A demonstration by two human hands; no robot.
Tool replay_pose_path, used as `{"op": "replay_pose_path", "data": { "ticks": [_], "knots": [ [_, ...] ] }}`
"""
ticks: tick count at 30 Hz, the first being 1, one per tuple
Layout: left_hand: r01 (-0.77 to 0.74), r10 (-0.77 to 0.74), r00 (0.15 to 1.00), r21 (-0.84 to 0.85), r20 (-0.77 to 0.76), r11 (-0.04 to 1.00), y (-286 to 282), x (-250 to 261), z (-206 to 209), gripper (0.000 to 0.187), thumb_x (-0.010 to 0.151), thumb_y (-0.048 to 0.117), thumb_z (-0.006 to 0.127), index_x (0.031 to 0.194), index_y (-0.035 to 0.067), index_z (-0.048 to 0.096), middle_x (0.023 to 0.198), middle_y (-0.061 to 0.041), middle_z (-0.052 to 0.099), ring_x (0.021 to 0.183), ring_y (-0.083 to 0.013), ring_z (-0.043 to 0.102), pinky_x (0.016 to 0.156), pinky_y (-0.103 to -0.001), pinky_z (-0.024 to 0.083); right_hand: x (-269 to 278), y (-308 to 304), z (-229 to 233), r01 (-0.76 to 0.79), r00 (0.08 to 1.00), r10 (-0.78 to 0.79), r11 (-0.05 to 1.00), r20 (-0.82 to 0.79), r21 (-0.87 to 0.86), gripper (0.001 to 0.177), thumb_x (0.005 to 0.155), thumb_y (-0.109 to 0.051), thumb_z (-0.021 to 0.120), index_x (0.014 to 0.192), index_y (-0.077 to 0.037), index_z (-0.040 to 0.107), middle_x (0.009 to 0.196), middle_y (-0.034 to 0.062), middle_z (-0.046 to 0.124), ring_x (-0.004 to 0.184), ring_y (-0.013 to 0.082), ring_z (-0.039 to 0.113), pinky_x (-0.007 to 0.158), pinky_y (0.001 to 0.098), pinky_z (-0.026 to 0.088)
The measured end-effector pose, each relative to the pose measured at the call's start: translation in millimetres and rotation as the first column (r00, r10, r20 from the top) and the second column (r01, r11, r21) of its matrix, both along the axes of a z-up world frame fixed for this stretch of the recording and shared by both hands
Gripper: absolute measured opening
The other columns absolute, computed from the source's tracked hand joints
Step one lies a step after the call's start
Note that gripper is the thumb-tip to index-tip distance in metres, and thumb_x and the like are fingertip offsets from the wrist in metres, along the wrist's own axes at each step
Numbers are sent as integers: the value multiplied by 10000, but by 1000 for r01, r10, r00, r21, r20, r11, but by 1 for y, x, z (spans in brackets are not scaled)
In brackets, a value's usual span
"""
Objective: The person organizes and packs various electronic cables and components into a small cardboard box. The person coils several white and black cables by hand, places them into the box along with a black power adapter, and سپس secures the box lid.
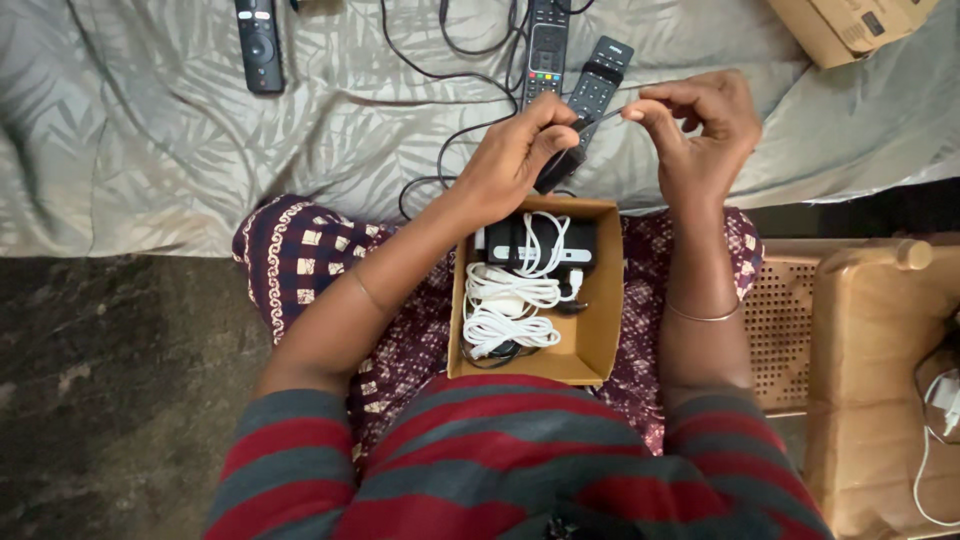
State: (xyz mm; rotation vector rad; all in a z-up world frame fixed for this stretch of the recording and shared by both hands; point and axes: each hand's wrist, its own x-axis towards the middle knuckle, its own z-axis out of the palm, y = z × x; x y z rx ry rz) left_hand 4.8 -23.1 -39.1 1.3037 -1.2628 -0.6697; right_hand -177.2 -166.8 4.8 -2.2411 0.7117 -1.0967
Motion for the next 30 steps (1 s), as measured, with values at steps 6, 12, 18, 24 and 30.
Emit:
{"op": "replay_pose_path", "data": {
  "ticks": [6,12,18,24,30],
  "knots": [
    [127,-139,945,-58,-297,990,14,4,22,448,1048,464,639,1221,66,527,912,-30,652,752,-94,657,643,-257,548,5,-9,-13,-166,979,116,930,165,329,175,933,-67,912,1000,-4,764,985,-5,659,849,54,599,762,213,483],
    [193,-152,857,34,-493,981,24,0,49,779,880,436,771,1458,132,346,951,-48,636,722,-116,672,525,-258,521,15,-6,-24,-274,959,204,841,197,466,86,1043,-73,756,1083,2,759,1037,26,724,908,69,640,811,211,515],
    [17,-29,992,-99,-127,995,22,1,37,885,903,371,833,1554,89,303,1415,-170,543,1280,-257,583,1093,-381,475,36,24,-34,-212,977,204,887,63,410,131,1087,-84,637,1152,-10,723,1067,54,713,902,100,667,807,266,584],
    [-67,39,920,-57,-390,996,13,-2,8,622,1052,219,676,1571,76,365,1577,-173,490,1417,-231,518,1216,-361,425,43,56,-40,-163,951,196,975,-239,150,141,934,88,589,1048,47,662,898,194,631,793,324,650,707,409,521],
    [-360,364,931,-101,30,928,8,-6,-4,540,1012,159,709,1505,121,491,1337,-178,506,1273,-270,516,1191,-407,439,49,81,-54,-205,908,180,978,-378,-27,172,877,5,622,1043,46,624,949,247,651,853,466,596,764,537,443]
  ]
}}
